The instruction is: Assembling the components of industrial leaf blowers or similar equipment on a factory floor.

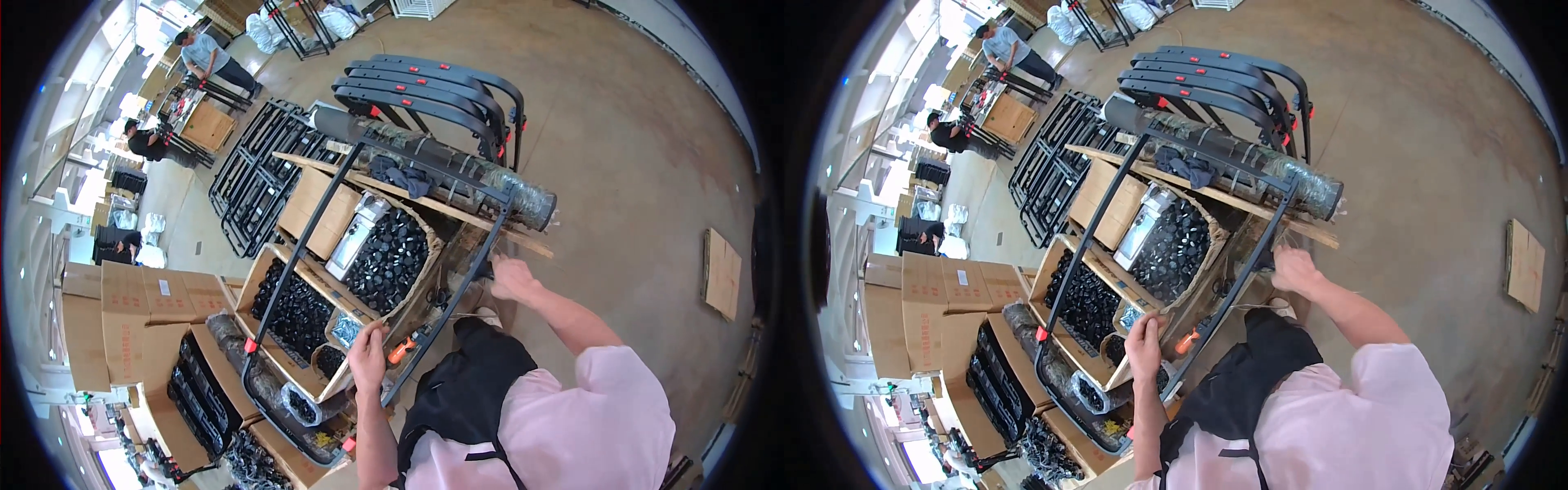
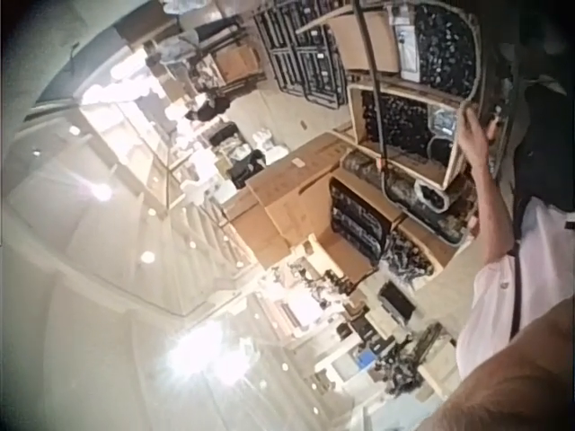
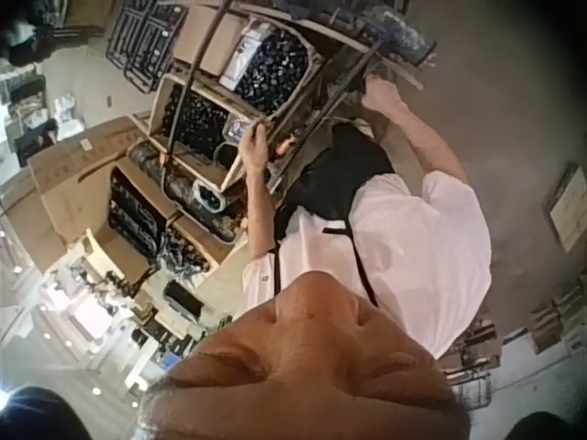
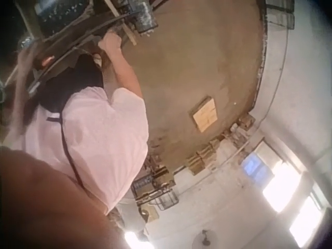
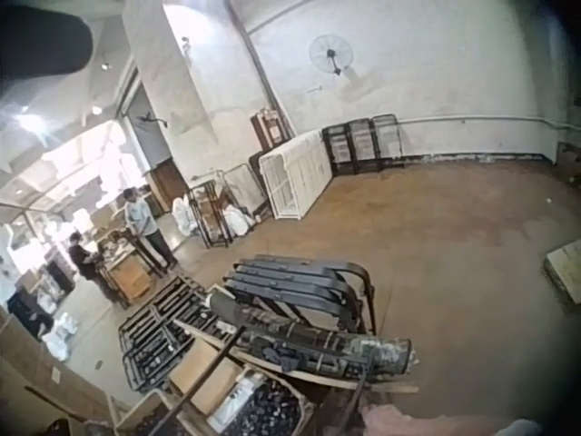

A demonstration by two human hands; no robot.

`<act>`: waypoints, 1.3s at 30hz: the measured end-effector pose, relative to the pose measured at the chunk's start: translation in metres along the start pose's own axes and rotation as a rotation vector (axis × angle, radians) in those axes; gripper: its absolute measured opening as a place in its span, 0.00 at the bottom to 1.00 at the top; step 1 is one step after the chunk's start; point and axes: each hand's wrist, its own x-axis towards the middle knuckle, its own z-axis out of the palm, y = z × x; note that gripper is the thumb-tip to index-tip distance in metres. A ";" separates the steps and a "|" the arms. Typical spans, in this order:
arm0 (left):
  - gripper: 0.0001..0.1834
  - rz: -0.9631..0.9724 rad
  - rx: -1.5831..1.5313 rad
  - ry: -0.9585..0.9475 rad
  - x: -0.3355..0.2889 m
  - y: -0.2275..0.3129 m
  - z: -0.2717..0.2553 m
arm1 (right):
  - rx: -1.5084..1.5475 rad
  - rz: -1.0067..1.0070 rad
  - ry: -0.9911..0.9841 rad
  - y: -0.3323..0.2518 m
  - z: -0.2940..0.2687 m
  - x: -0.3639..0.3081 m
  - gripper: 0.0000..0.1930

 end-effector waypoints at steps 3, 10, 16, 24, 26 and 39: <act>0.14 -0.102 -0.265 -0.132 0.036 0.020 0.037 | -0.043 -0.018 -0.022 0.009 -0.061 -0.040 0.17; 0.15 0.186 -0.461 -0.475 0.116 0.143 0.136 | 0.172 0.141 -0.303 -0.006 -0.216 -0.086 0.19; 0.24 0.307 -0.742 -0.825 0.145 0.240 0.200 | 0.115 -0.004 -0.002 -0.038 -0.307 -0.051 0.19; 0.11 0.188 -0.888 -0.718 0.175 0.239 0.246 | 0.095 0.156 -0.127 -0.040 -0.314 -0.003 0.23; 0.12 0.171 -0.896 -0.720 0.174 0.240 0.251 | 0.105 0.173 -0.145 -0.035 -0.315 0.000 0.23; 0.11 0.121 -0.834 -0.750 0.168 0.229 0.248 | 0.051 0.111 -0.118 -0.030 -0.301 -0.001 0.25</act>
